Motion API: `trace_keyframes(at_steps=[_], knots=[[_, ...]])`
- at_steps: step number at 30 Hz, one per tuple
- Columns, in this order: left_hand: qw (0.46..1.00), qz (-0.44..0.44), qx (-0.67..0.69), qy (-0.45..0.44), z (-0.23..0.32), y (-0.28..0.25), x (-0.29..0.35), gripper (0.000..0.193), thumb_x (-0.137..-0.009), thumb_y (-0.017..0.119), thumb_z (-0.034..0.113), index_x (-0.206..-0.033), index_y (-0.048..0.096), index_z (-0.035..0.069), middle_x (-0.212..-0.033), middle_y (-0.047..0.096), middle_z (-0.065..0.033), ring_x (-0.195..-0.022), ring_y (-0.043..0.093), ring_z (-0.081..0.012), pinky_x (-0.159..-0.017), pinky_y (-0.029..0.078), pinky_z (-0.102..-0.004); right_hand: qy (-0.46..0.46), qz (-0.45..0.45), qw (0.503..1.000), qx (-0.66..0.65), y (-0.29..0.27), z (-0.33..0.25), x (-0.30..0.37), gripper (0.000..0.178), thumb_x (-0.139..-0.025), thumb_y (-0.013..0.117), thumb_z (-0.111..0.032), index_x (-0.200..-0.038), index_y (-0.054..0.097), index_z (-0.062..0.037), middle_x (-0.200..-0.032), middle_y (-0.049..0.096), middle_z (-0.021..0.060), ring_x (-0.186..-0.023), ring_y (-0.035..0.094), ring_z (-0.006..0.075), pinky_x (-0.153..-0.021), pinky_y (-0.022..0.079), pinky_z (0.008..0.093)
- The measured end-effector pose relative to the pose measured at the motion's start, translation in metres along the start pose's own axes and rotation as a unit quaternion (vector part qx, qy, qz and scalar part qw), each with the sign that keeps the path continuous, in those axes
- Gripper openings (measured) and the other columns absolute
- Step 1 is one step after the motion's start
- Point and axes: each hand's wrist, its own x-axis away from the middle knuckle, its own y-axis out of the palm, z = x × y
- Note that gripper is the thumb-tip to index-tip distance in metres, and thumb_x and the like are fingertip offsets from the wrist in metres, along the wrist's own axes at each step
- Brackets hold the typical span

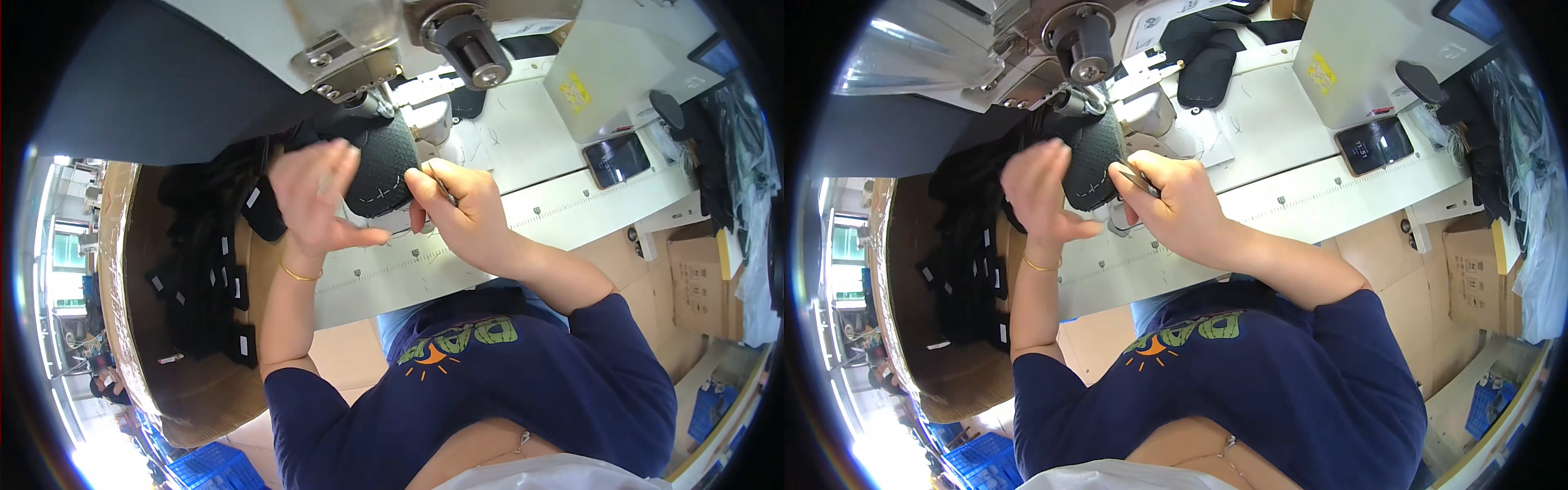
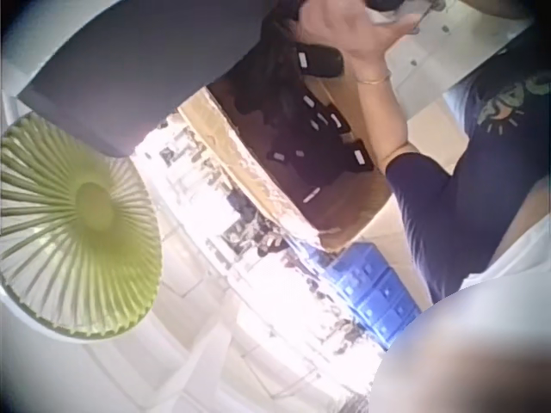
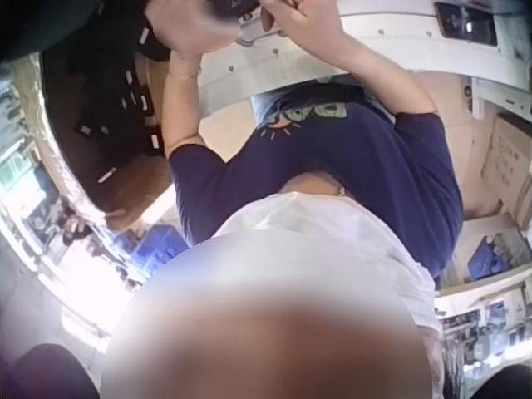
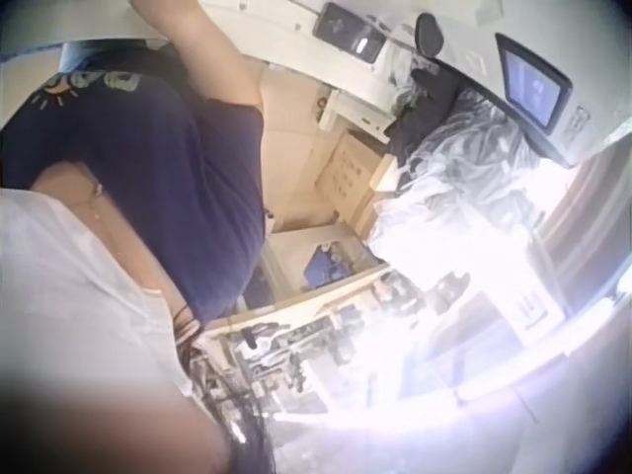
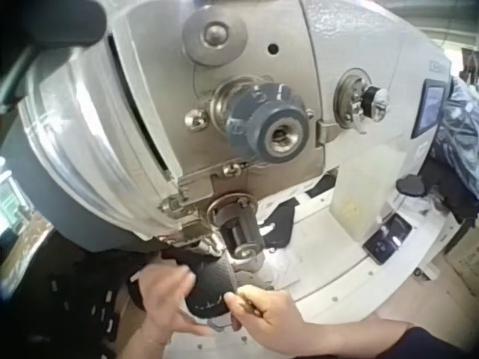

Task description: Using an industrial sewing machine to stitch black shoe components.

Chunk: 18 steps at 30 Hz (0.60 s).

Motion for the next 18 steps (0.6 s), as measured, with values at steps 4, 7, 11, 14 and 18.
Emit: trace_keyframes(at_steps=[4,7,11,14,18], knots=[[0.996,0.024,-0.050,0.071,0.005,0.014,0.003,0.035,-0.074,0.071,0.002,-0.109,0.071,0.004,-0.110,0.068,-0.0074,-0.090,0.061,-0.0193,-0.067,0.050,-0.0292,-0.006,0.013,1.000,-0.027,0.005,-0.004,0.000,0.031,-0.099,0.056,-0.020,-0.075,0.058,-0.0003,-0.060,0.063,0.0062,-0.052,0.058,0.0117,-0.050,0.044,0.0287],[0.995,0.044,-0.052,0.066,0.003,0.020,0.001,0.040,-0.069,0.071,-0.001,-0.108,0.072,0.004,-0.110,0.070,-0.0074,-0.086,0.059,-0.0187,-0.065,0.050,-0.0282,0.041,0.016,0.998,-0.038,0.002,-0.008,-0.007,0.031,-0.099,0.052,-0.021,-0.079,0.061,0.0002,-0.062,0.064,0.0065,-0.057,0.060,0.0122,-0.055,0.045,0.0288],[0.996,0.055,-0.049,0.052,-0.001,0.029,0.001,0.041,-0.068,0.071,0.000,-0.109,0.072,0.004,-0.111,0.070,-0.0071,-0.085,0.059,-0.0189,-0.068,0.049,-0.0291,0.048,0.021,0.998,-0.041,0.001,-0.006,-0.016,0.030,-0.099,0.051,-0.020,-0.079,0.061,-0.0001,-0.062,0.064,0.0061,-0.056,0.057,0.0118,-0.054,0.044,0.0288],[0.996,0.049,-0.062,0.029,-0.001,0.031,-0.001,0.042,-0.068,0.070,0.000,-0.110,0.072,0.004,-0.112,0.070,-0.0064,-0.086,0.060,-0.0192,-0.072,0.048,-0.0298,0.044,0.017,0.997,-0.055,0.002,-0.001,-0.020,0.029,-0.098,0.051,-0.020,-0.080,0.062,-0.0008,-0.062,0.064,0.0054,-0.055,0.054,0.0103,-0.053,0.043,0.0281],[0.996,0.035,-0.081,0.002,0.002,0.028,-0.007,0.043,-0.066,0.071,0.000,-0.108,0.073,0.005,-0.109,0.070,-0.0052,-0.086,0.060,-0.0193,-0.074,0.046,-0.0300,0.038,0.030,0.996,-0.073,0.006,-0.001,-0.024,0.027,-0.098,0.051,-0.019,-0.083,0.063,-0.0008,-0.062,0.064,0.0041,-0.056,0.050,0.0073,-0.054,0.042,0.0263]])
